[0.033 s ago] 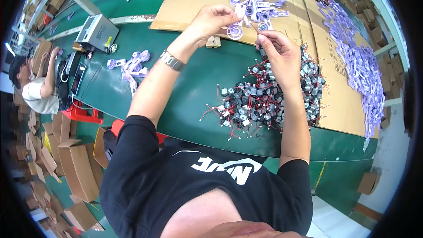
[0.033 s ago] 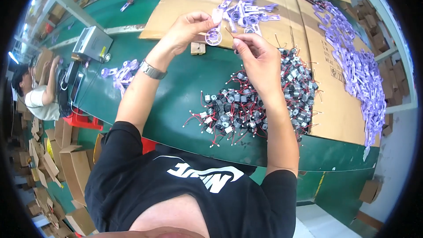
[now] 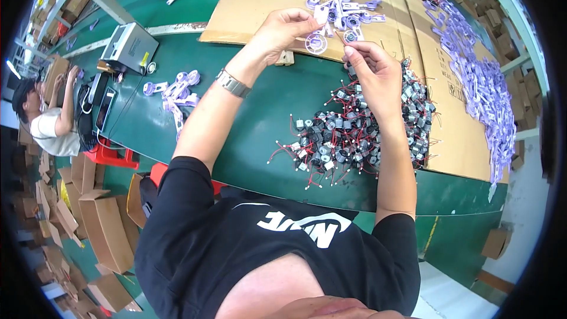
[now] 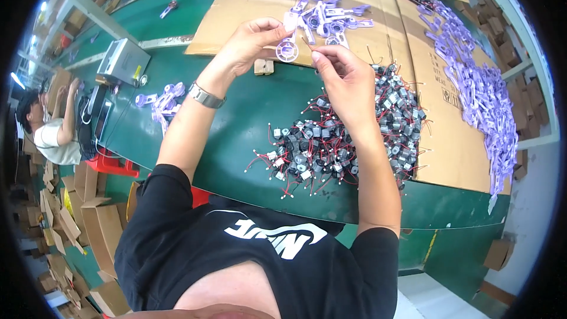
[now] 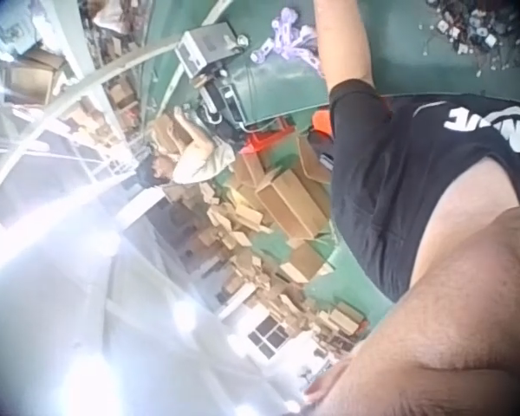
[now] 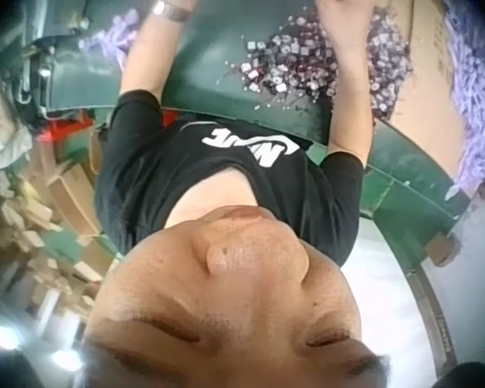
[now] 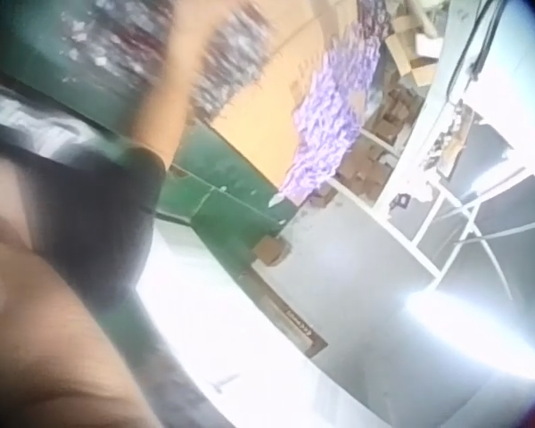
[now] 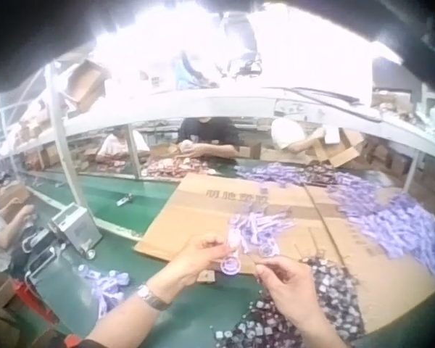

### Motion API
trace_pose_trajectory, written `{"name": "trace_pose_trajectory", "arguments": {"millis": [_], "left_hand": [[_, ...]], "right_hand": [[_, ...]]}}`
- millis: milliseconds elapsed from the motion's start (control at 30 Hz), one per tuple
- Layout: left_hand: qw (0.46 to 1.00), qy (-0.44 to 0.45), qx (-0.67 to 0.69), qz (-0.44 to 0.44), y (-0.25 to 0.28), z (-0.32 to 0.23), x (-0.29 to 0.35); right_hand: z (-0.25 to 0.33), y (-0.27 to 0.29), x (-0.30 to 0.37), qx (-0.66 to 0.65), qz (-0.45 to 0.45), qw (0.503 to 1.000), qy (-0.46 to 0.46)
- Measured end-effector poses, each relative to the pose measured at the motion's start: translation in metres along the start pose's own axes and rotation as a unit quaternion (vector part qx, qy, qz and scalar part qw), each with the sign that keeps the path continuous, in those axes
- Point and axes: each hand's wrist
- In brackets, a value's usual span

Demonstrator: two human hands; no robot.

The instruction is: The person assembles small electronic components by hand, inserting vibrating motors into plastic housings.

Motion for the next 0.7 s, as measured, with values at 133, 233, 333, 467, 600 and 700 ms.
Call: {"name": "trace_pose_trajectory", "arguments": {"millis": [133, 233, 333, 467, 600, 700], "left_hand": [[0.988, 0.031, 0.149, 0.028, -0.01, 0.014, -0.007], [0.981, 0.048, 0.183, 0.027, -0.02, 0.019, -0.007], [0.977, 0.053, 0.204, 0.025, -0.027, 0.019, -0.004], [0.981, 0.048, 0.185, 0.035, -0.025, 0.015, 0.004], [0.987, 0.053, 0.15, 0.027, -0.024, 0.018, 0.006], [0.989, 0.037, 0.136, 0.046, -0.03, 0.018, 0.012]], "right_hand": [[0.003, -0.002, 0.002, 0.082, -0.037, 0.996, -0.021], [0.003, -0.009, 0.005, 0.083, -0.054, 0.995, 0.003], [0.009, -0.012, 0.006, 0.119, -0.063, 0.99, 0.03], [0.011, -0.014, 0.007, 0.207, -0.099, 0.963, 0.142], [0.013, -0.013, 0.008, 0.226, -0.069, 0.963, 0.133], [0.011, -0.014, 0.009, 0.23, -0.077, 0.961, 0.136]]}}
Point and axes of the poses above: each hand's wrist, its own x-axis away from the middle knuckle, its own y-axis out of the back of the hand, z = x × y, and after that the axes turned 1 degree about x, right-handed
